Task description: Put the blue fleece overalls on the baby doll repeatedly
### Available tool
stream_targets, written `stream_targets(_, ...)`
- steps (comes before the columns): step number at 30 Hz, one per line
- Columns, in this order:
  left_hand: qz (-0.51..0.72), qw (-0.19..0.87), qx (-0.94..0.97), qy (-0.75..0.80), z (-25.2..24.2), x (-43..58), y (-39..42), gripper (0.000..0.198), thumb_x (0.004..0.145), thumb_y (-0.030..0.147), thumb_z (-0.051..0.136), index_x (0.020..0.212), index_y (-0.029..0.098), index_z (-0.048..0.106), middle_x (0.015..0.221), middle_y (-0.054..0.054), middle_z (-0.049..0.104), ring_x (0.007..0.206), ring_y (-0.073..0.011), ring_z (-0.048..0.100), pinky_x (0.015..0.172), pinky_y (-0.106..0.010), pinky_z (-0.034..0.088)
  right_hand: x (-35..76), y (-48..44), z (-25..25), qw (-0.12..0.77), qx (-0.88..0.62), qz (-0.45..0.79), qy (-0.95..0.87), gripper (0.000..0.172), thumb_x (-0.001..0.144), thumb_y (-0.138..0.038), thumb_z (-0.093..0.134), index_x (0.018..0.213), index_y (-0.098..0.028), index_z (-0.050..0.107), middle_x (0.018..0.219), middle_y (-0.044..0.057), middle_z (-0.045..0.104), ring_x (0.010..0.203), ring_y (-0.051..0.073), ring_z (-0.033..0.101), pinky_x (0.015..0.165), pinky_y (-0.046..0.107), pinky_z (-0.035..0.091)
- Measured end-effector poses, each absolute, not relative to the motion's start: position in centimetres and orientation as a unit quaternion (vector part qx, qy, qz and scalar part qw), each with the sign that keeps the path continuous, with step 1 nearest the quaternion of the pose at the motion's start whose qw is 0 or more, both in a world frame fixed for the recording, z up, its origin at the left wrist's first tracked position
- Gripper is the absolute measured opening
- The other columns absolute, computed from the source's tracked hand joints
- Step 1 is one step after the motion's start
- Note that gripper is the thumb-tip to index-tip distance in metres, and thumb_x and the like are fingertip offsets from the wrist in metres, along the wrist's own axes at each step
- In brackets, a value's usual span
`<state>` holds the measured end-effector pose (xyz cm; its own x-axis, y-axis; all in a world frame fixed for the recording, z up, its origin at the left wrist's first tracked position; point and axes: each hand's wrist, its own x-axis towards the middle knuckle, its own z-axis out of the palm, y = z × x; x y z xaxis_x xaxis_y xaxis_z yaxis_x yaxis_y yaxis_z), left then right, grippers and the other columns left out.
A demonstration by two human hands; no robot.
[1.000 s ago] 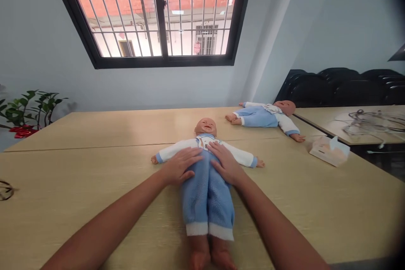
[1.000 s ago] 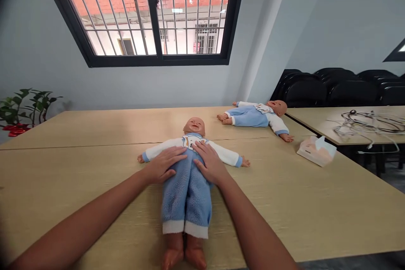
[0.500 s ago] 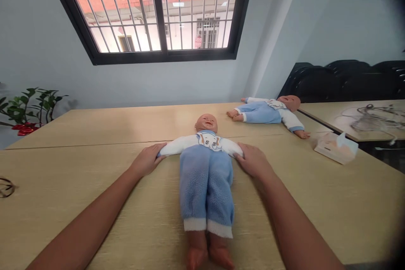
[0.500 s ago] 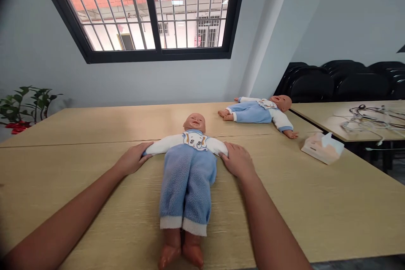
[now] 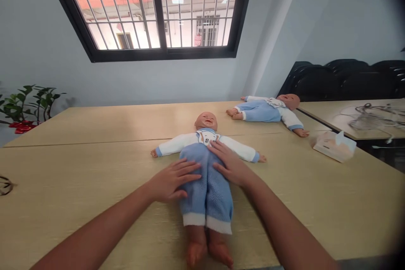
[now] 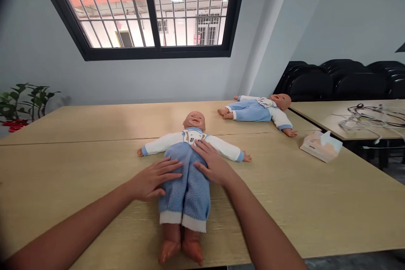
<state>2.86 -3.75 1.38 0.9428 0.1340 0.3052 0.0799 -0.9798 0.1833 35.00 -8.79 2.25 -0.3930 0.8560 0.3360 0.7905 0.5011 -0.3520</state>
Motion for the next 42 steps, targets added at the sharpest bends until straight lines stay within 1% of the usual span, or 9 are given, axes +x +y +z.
stream_targets(3,0.200,0.085,0.973,0.079,1.7,2.1,-3.4,0.061,0.106,0.063,0.029,0.152,0.027,0.048,0.165,-0.009,0.043,0.154,-0.0282,0.038,0.129,-0.051,0.027,36.1,-8.5,2.1,0.245,-0.540,0.061,-0.803,0.065,0.103,-0.053,0.049,0.161,-0.026,0.039,0.167,0.011,0.040,0.157,0.034,0.030,0.126,0.061,0.029)
stream_targets(7,0.210,0.074,0.975,-0.012,2.1,2.6,-5.0,0.070,0.103,0.069,0.031,0.152,0.022,0.047,0.159,-0.013,0.051,0.152,-0.0298,0.041,0.130,-0.054,0.025,36.1,-9.2,3.4,0.298,-0.517,0.021,-0.802,0.050,0.103,-0.043,0.050,0.148,-0.024,0.056,0.156,0.013,0.054,0.149,0.033,0.043,0.121,0.059,0.035)
stream_targets(11,0.206,0.120,0.968,-0.075,1.4,4.0,-6.5,0.065,0.102,0.070,0.034,0.134,0.021,0.062,0.127,-0.012,0.074,0.134,-0.0270,0.060,0.132,-0.051,0.023,32.9,-10.4,4.6,0.332,-0.387,0.046,-0.859,0.026,0.100,-0.039,0.053,0.107,-0.025,0.073,0.112,0.010,0.075,0.111,0.028,0.066,0.103,0.052,0.051)
stream_targets(15,0.238,0.176,0.954,-0.048,0.9,3.7,-5.9,0.064,0.104,0.068,0.025,0.104,0.022,0.070,0.101,-0.009,0.079,0.110,-0.0238,0.071,0.127,-0.048,0.034,31.8,-10.6,4.4,0.342,-0.360,0.105,-0.862,0.022,0.099,-0.030,0.053,0.090,-0.024,0.072,0.094,0.007,0.074,0.091,0.023,0.068,0.088,0.044,0.056)
stream_targets(17,0.248,0.197,0.947,-0.049,1.0,3.2,-5.5,0.065,0.104,0.068,0.023,0.099,0.023,0.070,0.099,-0.009,0.080,0.110,-0.0239,0.072,0.125,-0.048,0.037,32.6,-10.3,4.0,0.358,-0.380,0.093,-0.848,0.022,0.100,-0.027,0.052,0.097,-0.024,0.074,0.102,0.008,0.075,0.098,0.024,0.069,0.092,0.045,0.055)
stream_targets(20,0.243,0.191,0.950,-0.042,1.3,3.0,-5.4,0.061,0.103,0.068,0.029,0.109,0.022,0.069,0.120,-0.011,0.077,0.124,-0.0258,0.067,0.125,-0.048,0.037,34.3,-9.6,3.3,0.354,-0.435,0.044,-0.827,0.032,0.102,-0.034,0.052,0.126,-0.025,0.070,0.131,0.011,0.071,0.125,0.029,0.062,0.110,0.054,0.047)
stream_targets(25,0.256,0.196,0.946,-0.032,1.7,2.8,-4.6,0.058,0.104,0.065,0.030,0.104,0.022,0.069,0.133,-0.011,0.072,0.134,-0.0260,0.060,0.123,-0.047,0.039,35.8,-8.4,1.6,0.268,-0.551,0.044,-0.789,0.063,0.104,-0.053,0.047,0.162,-0.029,0.038,0.169,0.010,0.035,0.157,0.034,0.028,0.126,0.060,0.027)
stream_targets(33,0.246,0.175,0.953,0.012,2.0,2.4,-4.2,0.050,0.105,0.057,0.034,0.116,0.022,0.067,0.141,-0.012,0.068,0.144,-0.0279,0.052,0.127,-0.051,0.034,34.4,-7.9,-0.5,0.263,-0.582,0.037,-0.769,0.068,0.107,-0.053,0.037,0.168,-0.028,0.021,0.171,0.012,0.029,0.160,0.035,0.020,0.127,0.064,0.021)
stream_targets(42,0.166,0.110,0.977,-0.079,2.8,4.8,-7.8,0.052,0.104,0.047,0.046,0.147,0.019,0.050,0.165,-0.010,0.042,0.155,-0.0234,0.037,0.134,-0.046,0.018,33.6,-7.7,0.2,0.283,-0.599,0.080,-0.745,0.066,0.106,-0.056,0.038,0.165,-0.029,0.027,0.170,0.010,0.034,0.161,0.034,0.018,0.128,0.065,0.015)
